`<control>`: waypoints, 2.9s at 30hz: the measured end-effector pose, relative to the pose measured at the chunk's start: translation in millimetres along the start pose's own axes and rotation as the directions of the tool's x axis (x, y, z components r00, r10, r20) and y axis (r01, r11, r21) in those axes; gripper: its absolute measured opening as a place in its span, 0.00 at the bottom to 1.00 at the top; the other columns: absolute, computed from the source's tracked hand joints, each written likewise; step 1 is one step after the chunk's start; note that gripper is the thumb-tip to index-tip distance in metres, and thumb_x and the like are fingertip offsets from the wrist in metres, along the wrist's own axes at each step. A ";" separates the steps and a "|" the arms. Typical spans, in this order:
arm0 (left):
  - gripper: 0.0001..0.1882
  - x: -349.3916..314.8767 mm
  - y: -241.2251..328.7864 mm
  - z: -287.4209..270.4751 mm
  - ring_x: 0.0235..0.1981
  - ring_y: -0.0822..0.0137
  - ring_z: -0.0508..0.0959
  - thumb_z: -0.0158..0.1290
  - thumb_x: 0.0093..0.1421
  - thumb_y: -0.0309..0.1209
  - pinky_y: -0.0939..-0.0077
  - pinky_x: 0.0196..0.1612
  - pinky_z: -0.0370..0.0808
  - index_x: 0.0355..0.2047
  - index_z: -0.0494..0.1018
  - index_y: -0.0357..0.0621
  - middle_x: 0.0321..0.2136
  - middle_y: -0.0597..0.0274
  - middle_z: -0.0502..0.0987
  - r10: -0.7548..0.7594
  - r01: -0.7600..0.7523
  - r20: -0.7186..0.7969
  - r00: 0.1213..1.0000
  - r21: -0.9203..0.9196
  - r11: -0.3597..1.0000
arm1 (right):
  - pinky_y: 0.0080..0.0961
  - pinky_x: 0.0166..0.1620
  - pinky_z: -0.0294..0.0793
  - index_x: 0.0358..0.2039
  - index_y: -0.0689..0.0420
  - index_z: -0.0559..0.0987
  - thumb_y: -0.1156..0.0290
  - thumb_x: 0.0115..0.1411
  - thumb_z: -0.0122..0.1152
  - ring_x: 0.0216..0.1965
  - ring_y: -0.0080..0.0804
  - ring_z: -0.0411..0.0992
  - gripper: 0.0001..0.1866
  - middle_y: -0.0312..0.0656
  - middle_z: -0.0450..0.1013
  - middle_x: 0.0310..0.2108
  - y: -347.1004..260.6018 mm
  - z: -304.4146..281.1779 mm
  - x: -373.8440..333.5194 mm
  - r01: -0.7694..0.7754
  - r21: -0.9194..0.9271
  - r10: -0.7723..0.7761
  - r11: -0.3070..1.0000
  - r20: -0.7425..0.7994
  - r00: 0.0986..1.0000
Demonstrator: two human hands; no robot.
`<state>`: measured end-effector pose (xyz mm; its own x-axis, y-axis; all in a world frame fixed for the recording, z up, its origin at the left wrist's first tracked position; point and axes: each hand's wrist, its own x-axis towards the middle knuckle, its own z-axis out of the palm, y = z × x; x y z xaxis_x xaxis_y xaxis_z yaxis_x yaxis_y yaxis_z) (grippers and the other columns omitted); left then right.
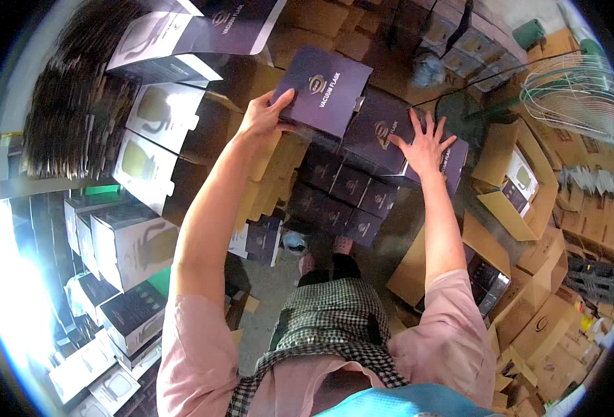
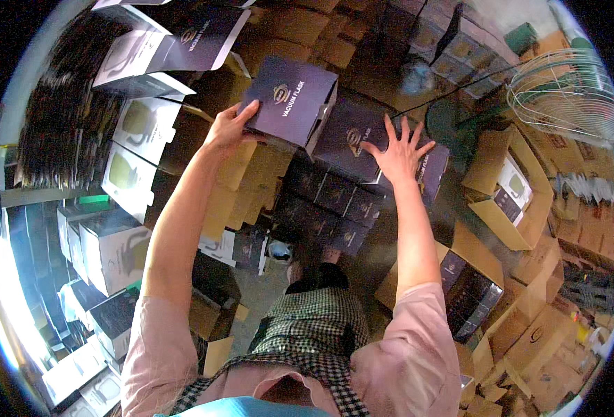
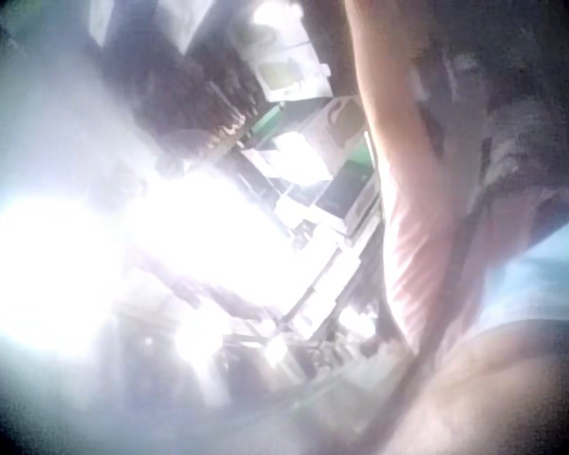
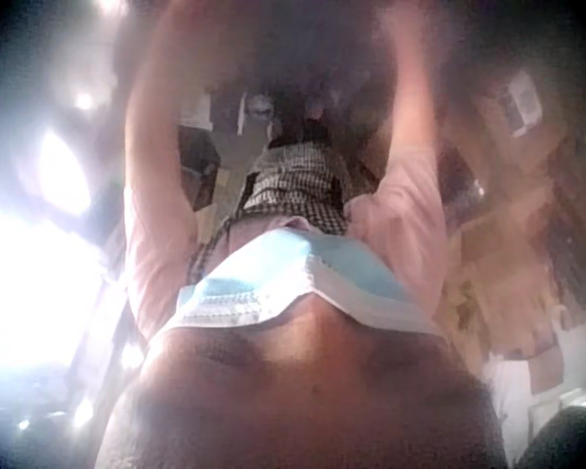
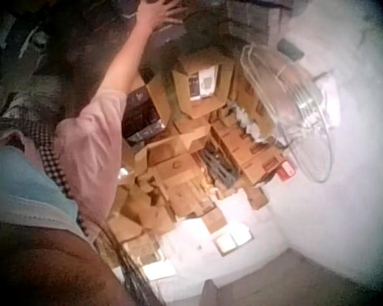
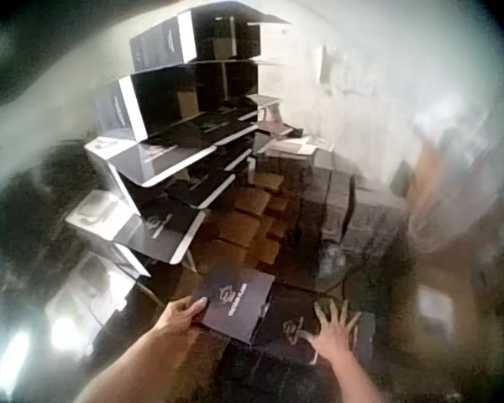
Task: The person takes items wrapped in plastic from a shelf, puts them into boxes, stacks the boxes on a table, and then moves to a separate area to fold larger flat cardboard into box shapes and place packaged items inside.
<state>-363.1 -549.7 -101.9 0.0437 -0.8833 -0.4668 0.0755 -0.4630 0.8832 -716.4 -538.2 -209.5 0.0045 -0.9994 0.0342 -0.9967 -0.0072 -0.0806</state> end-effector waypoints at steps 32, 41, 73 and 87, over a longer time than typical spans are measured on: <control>0.28 -252.0 -394.5 24.6 0.42 0.48 0.79 0.55 0.60 0.52 0.59 0.45 0.75 0.45 0.76 0.36 0.38 0.43 0.80 -0.387 0.230 0.146 0.910 0.600 0.766 | 0.50 0.62 0.60 0.57 0.62 0.68 0.59 0.63 0.61 0.62 0.55 0.59 0.28 0.60 0.60 0.59 3.3 8.6 -120.5 0.087 0.316 0.108 0.945 -0.552 0.827; 0.24 -528.4 -411.2 -167.4 0.44 0.48 0.79 0.60 0.56 0.41 0.59 0.48 0.75 0.45 0.76 0.33 0.39 0.40 0.79 -0.420 0.555 -0.366 0.830 0.472 0.685 | 0.37 0.53 0.71 0.49 0.63 0.73 0.75 0.63 0.57 0.56 0.51 0.67 0.14 0.54 0.68 0.54 -211.0 4.7 -350.2 0.302 0.727 -0.300 0.617 -0.137 0.944; 0.40 -831.6 -275.3 -548.4 0.54 0.50 0.70 0.60 0.56 0.54 0.52 0.54 0.70 0.58 0.65 0.34 0.54 0.43 0.68 -0.176 0.027 -0.981 -0.077 -0.178 0.984 | 0.70 0.63 0.39 0.70 0.46 0.44 0.24 0.57 0.34 0.70 0.65 0.36 0.51 0.63 0.38 0.69 -697.9 -170.2 -523.3 -0.268 0.912 -0.848 0.310 0.393 0.355; 0.22 -844.6 -289.0 -539.5 0.49 0.59 0.74 0.49 0.65 0.46 0.50 0.49 0.71 0.54 0.67 0.49 0.47 0.60 0.74 -0.259 -0.506 -0.809 0.528 -0.544 0.669 | 0.58 0.61 0.58 0.70 0.54 0.49 0.33 0.62 0.43 0.66 0.56 0.51 0.47 0.54 0.45 0.68 -657.4 -103.2 -618.2 -0.744 0.642 -0.593 0.186 0.677 0.436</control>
<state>115.6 370.0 12.0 0.8093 -0.2865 -0.5127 0.5707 0.1772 0.8018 -72.3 87.8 -74.9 0.6473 -0.4546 -0.6119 -0.1367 0.7205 -0.6798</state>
